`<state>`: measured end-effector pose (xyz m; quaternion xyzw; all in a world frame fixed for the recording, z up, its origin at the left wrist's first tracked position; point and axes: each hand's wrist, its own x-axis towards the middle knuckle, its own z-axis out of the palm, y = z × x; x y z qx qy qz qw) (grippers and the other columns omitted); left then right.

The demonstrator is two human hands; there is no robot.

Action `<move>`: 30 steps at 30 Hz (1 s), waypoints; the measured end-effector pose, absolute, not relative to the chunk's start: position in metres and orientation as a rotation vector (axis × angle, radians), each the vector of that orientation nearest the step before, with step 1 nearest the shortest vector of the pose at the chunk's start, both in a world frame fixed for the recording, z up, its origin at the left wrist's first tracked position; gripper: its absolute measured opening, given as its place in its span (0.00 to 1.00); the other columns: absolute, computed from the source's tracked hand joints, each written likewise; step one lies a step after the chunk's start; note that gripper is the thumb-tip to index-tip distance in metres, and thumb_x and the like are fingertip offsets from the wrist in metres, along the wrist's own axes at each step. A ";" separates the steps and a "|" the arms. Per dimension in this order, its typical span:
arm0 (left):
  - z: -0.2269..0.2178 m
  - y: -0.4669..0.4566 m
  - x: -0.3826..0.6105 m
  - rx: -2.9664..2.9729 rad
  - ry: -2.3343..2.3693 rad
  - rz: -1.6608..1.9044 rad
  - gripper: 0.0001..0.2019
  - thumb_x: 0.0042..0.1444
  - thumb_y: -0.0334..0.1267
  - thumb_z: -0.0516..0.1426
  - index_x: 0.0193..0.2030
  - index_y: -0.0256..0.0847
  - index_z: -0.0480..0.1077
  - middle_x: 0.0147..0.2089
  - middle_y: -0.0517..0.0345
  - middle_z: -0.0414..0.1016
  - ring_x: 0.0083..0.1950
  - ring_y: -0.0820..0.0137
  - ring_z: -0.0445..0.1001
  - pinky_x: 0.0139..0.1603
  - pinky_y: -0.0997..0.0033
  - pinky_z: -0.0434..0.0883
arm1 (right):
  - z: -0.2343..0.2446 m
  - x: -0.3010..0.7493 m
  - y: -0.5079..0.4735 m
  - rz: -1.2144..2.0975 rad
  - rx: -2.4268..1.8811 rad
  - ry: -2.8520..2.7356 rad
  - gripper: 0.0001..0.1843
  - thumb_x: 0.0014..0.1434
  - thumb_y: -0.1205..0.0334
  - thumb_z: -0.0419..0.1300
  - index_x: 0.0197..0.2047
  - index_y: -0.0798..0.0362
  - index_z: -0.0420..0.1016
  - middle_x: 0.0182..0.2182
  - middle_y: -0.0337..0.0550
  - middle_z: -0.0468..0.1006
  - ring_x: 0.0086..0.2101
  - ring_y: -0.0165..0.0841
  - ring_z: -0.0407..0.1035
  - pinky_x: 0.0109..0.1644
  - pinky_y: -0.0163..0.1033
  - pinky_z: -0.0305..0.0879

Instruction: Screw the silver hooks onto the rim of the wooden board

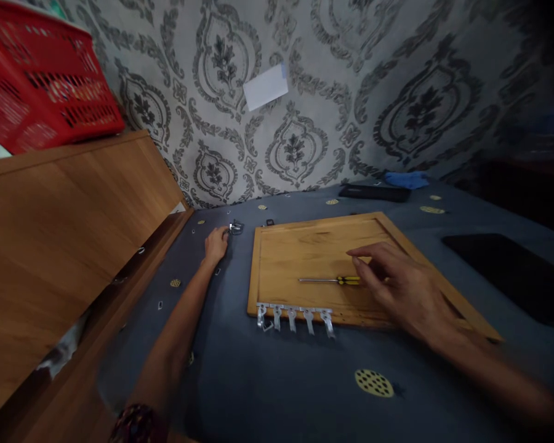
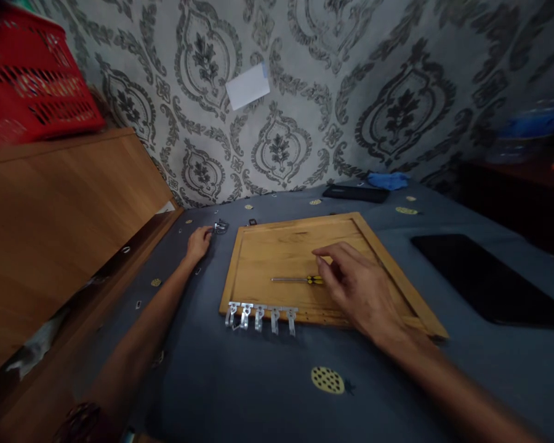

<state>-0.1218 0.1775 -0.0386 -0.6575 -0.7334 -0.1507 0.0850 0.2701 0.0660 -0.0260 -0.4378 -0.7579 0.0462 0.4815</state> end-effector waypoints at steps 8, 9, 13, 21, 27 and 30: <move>-0.025 0.178 -0.122 -1.979 -2.117 -0.266 0.16 0.67 0.44 0.58 0.58 0.39 0.70 0.58 0.48 0.72 0.54 0.62 0.75 0.53 0.54 0.76 | -0.019 0.271 0.062 0.080 -1.063 -1.833 0.08 0.65 0.59 0.54 0.41 0.50 0.74 0.25 0.41 0.75 0.24 0.34 0.71 0.28 0.40 0.65; -0.024 0.177 -0.122 -1.982 -2.103 -0.243 0.16 0.66 0.44 0.58 0.58 0.39 0.70 0.58 0.48 0.72 0.54 0.62 0.75 0.54 0.54 0.76 | -0.019 0.271 0.062 0.087 -1.066 -1.831 0.08 0.65 0.59 0.54 0.41 0.50 0.74 0.26 0.41 0.75 0.24 0.34 0.71 0.28 0.39 0.66; -0.025 0.171 -0.122 -1.983 -2.058 -0.175 0.16 0.67 0.43 0.58 0.57 0.40 0.70 0.58 0.48 0.72 0.54 0.62 0.75 0.54 0.54 0.75 | -0.020 0.272 0.063 0.106 -1.080 -1.829 0.09 0.65 0.59 0.54 0.41 0.50 0.74 0.27 0.42 0.77 0.24 0.33 0.71 0.28 0.39 0.66; -0.027 0.169 -0.120 -1.990 -1.994 -0.163 0.16 0.67 0.43 0.58 0.58 0.40 0.70 0.59 0.48 0.72 0.55 0.61 0.74 0.55 0.53 0.75 | -0.021 0.270 0.063 0.071 -1.059 -1.849 0.09 0.65 0.59 0.54 0.41 0.50 0.74 0.26 0.41 0.75 0.24 0.34 0.70 0.28 0.40 0.65; -0.013 0.158 -0.115 -1.997 -1.973 -0.288 0.16 0.67 0.43 0.58 0.57 0.40 0.70 0.59 0.48 0.71 0.56 0.61 0.74 0.57 0.52 0.74 | -0.023 0.270 0.063 0.104 -1.065 -1.840 0.09 0.66 0.57 0.54 0.41 0.48 0.74 0.27 0.42 0.76 0.25 0.35 0.71 0.29 0.41 0.66; -0.005 0.145 -0.103 -2.040 -1.957 -0.411 0.14 0.67 0.43 0.57 0.55 0.39 0.71 0.57 0.48 0.73 0.56 0.61 0.73 0.58 0.51 0.72 | -0.024 0.271 0.063 0.115 -1.047 -1.843 0.09 0.66 0.58 0.54 0.41 0.49 0.74 0.27 0.41 0.76 0.25 0.35 0.71 0.29 0.40 0.67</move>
